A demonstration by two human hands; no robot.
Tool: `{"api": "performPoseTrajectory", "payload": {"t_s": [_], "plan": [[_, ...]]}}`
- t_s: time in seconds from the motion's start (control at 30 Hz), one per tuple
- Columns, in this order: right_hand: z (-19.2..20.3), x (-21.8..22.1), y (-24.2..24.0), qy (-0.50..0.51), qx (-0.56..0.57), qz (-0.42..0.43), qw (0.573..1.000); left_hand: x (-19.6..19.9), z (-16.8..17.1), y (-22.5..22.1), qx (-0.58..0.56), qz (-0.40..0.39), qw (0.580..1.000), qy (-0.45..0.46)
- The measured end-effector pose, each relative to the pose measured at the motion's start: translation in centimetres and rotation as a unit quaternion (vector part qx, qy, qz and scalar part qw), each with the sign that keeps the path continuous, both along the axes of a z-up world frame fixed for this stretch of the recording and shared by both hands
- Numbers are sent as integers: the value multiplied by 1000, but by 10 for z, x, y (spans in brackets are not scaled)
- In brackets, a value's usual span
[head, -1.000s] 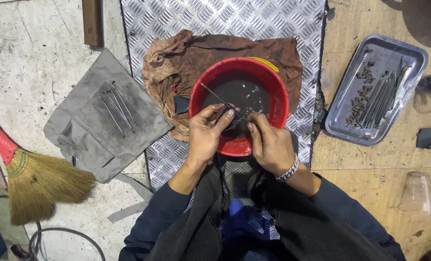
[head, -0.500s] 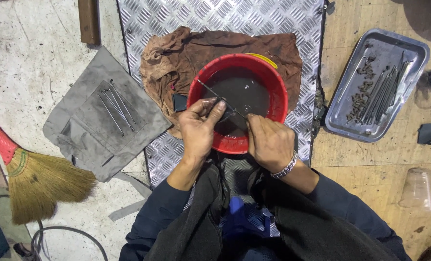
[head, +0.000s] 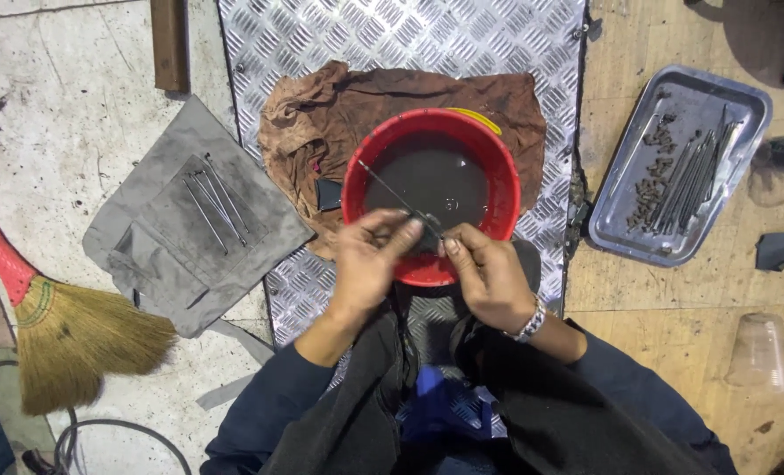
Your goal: Wet sanding a small metal component using sandpaper and a bucket of water in a workshop environment.
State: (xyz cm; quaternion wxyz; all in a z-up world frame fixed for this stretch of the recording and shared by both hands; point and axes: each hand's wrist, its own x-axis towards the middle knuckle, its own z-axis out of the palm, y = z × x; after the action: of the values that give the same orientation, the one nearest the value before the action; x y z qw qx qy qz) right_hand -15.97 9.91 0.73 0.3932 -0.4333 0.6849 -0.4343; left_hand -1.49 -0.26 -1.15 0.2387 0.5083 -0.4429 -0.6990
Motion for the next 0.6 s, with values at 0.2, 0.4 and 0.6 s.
{"api": "performPoseTrajectory", "payload": {"t_s": [0.2,0.4,0.6], "plan": [[2,-2,-2,-133,30,-13,991,12,-8,-12,-72,-46,995,-56],[-14,-3,2,-328,-1,-68,942,12,4,-33,-40,30,999,-7],[-26,1,7,-459,-9,-81,885,4,5,-15,-11,4,1000,-10]]}}
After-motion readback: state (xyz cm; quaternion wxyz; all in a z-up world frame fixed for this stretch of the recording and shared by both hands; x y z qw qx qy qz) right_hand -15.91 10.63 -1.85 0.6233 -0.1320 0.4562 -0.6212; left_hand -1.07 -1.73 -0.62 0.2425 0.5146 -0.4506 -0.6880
